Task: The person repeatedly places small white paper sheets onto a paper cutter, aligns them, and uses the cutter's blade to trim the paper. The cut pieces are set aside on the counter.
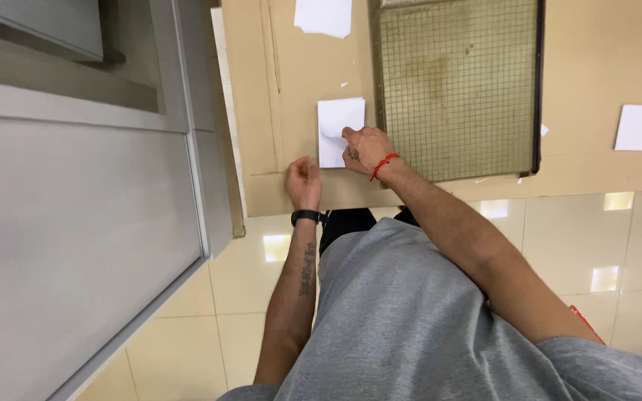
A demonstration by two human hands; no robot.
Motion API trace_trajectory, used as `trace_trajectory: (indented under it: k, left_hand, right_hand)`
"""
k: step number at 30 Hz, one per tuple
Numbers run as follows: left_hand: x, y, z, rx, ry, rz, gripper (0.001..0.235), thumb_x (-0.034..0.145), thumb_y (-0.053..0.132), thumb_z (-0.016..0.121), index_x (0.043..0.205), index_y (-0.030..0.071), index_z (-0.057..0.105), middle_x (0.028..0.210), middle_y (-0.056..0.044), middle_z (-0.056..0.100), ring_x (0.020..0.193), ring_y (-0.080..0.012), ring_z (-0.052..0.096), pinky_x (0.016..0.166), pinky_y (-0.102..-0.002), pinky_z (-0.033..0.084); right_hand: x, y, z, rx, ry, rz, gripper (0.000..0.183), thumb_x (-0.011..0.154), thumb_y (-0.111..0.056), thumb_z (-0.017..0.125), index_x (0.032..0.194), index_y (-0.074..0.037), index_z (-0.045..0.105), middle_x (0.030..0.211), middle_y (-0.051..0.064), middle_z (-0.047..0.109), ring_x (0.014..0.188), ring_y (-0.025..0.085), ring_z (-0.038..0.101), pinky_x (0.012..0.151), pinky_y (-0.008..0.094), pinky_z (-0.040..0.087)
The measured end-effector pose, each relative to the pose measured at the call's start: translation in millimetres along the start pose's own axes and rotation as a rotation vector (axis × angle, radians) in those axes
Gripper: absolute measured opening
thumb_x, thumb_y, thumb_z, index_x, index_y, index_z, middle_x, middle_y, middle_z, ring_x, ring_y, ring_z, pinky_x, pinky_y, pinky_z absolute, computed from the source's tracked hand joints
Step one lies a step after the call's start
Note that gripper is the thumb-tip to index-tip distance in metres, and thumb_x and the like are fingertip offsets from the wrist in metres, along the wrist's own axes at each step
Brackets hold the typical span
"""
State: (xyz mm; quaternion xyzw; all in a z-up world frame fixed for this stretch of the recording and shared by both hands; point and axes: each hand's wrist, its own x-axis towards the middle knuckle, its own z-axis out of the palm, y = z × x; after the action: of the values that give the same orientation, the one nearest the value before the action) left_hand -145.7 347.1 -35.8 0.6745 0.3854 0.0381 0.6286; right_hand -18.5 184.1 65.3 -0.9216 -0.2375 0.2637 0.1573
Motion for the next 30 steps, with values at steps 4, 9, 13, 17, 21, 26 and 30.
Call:
trace_trajectory:
  k: [4,9,13,17,21,26,30]
  left_hand:
    - [-13.5,64.9,-1.1,0.091,0.047,0.234,0.035,0.088,0.007,0.071,0.122,0.006,0.065,0.100,-0.013,0.057,0.091,-0.0249,0.062,0.076,-0.033,0.055]
    - [-19.1,107.1,30.8,0.060,-0.241,0.180,0.099,0.091,0.005,0.076,0.166,0.019,0.013,0.164,-0.015,0.027,0.083,-0.0139,0.062,0.075,-0.026,0.057]
    - [-44.5,149.1,70.0,0.065,-0.562,0.223,0.081,0.093,0.009,0.077,0.159,0.006,0.031,0.157,-0.028,0.035,0.089,-0.0271,0.069,0.075,-0.033,0.063]
    - [-62.0,145.7,111.4,-0.142,-0.721,0.207,0.020,0.099,0.002,0.065,0.117,0.006,0.073,0.122,-0.017,0.071,0.071,-0.0123,0.066,0.057,-0.025,0.064]
    - [-61.7,129.7,140.9,-0.253,-0.890,0.151,0.019,0.104,0.002,0.056,0.123,-0.002,0.061,0.136,-0.021,0.061,0.090,-0.0159,0.070,0.072,-0.028,0.068]
    - [-45.5,88.3,176.9,-0.248,-0.934,0.020,0.020,0.104,0.000,0.052,0.122,0.001,0.060,0.127,-0.017,0.064,0.091,-0.0194,0.073,0.077,-0.029,0.068]
    - [-41.5,82.3,182.4,-0.264,-0.927,0.005,0.018,0.104,-0.001,0.052,0.120,-0.002,0.060,0.122,-0.021,0.065,0.092,-0.0231,0.074,0.077,-0.031,0.068]
  right_hand:
    - [-22.1,21.6,-33.3,0.222,0.215,-0.048,0.017,0.087,-0.022,0.060,0.096,-0.008,0.059,0.070,0.023,0.064,0.074,0.045,0.070,0.065,0.052,0.056]
    - [-84.0,72.5,-72.3,0.334,0.577,-0.291,0.010,0.091,-0.008,0.069,0.101,-0.009,0.067,0.095,0.013,0.074,0.089,0.037,0.071,0.082,0.044,0.054]
    - [-132.2,110.0,-89.5,0.408,0.652,-0.194,0.011,0.092,-0.011,0.076,0.100,-0.018,0.074,0.096,0.003,0.075,0.081,0.028,0.067,0.083,0.037,0.050]
    - [-158.1,146.0,-68.7,0.772,0.689,0.065,0.013,0.095,-0.004,0.073,0.106,-0.009,0.075,0.086,0.011,0.067,0.072,0.022,0.067,0.067,0.034,0.054]
    - [-153.6,187.5,-23.0,0.969,0.712,0.161,0.021,0.094,0.000,0.073,0.114,-0.003,0.073,0.096,0.013,0.070,0.081,0.020,0.073,0.063,0.031,0.058]
    - [-130.0,211.0,20.8,1.288,0.627,0.210,0.025,0.097,0.001,0.066,0.121,-0.006,0.067,0.106,0.012,0.075,0.092,0.018,0.073,0.068,0.029,0.061]
    - [-121.4,215.8,36.2,1.371,0.621,0.209,0.021,0.099,0.003,0.061,0.118,-0.003,0.065,0.106,0.014,0.074,0.094,0.021,0.074,0.070,0.031,0.064]
